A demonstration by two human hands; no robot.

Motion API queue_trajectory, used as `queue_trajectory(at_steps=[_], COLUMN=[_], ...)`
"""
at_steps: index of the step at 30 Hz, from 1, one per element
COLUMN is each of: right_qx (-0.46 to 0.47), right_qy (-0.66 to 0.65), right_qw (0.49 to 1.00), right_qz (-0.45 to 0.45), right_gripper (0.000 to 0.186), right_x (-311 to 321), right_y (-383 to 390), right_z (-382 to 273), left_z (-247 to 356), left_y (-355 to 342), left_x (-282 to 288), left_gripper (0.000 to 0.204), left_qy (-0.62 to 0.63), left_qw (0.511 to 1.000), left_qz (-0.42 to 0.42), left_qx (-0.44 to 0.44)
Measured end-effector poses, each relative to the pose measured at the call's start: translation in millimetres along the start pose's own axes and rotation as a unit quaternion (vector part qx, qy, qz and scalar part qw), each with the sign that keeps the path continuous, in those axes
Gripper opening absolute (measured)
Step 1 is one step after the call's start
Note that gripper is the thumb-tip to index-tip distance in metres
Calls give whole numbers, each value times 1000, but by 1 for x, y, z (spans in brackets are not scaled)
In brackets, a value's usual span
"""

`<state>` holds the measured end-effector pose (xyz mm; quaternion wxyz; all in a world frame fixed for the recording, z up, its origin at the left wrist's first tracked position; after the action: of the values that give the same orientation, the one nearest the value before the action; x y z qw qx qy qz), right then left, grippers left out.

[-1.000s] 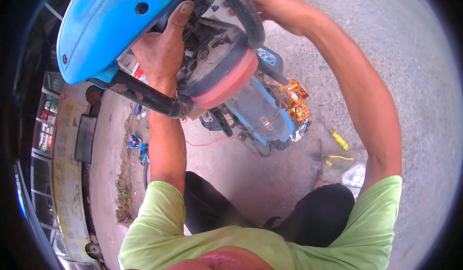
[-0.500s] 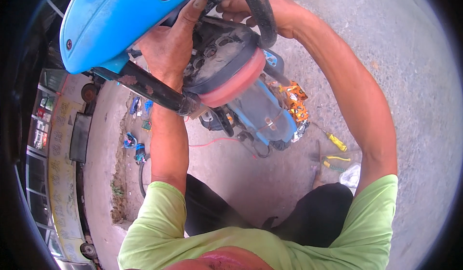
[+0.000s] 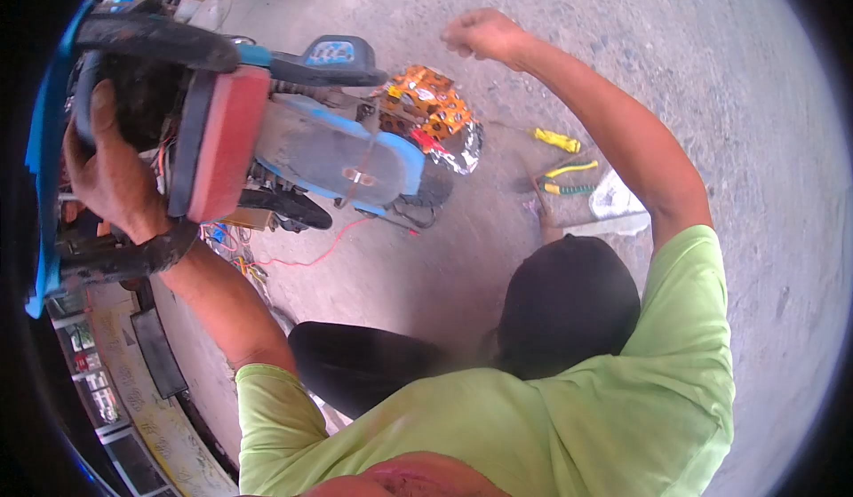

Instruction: The person repairs the electrical wiring and body of an electric scooter using a screwdriver and tape. The person connects wires, applies tape to the connections, and secures a component inside the scooter body before closing the seat.

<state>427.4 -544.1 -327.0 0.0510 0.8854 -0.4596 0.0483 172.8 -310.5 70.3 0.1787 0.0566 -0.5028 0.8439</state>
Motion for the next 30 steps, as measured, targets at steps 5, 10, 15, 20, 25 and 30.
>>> queue_trajectory(at_steps=[5,10,15,20,25,30], right_qx=[-62,29,31,169,28,120], right_qy=[85,301,433,326,51,4], right_qw=[990,932,884,927,986,987], right_qz=[-92,-202,-174,-74,-156,-107], right_gripper=[29,55,57,47,36,34], right_x=[-46,-108,-102,-100,-106,-105], right_y=[45,81,46,32,16,2], right_z=[115,125,158,153,126,54], left_z=[-9,-8,-12,-20,-18,-24], left_y=[-3,7,7,3,4,-1], left_x=[8,2,5,14,11,16], left_gripper=[82,78,72,73,75,68], left_qy=[-52,4,-24,-69,-75,-67], left_qw=[998,999,999,996,996,996], left_qz=[-5,-33,4,34,10,21], left_qx=[24,35,38,47,45,47])
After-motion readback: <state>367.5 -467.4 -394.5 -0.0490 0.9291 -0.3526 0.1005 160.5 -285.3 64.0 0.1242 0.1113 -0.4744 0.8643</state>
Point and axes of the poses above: each hand's wrist, its own y-axis away from the middle knuckle, its own x-axis out of the back of the hand, z = x × y, the point moved 8 cm from there along -y, towards the middle knuckle, and after that the axes turned 7 degrees about x, right-handed, at the moved point
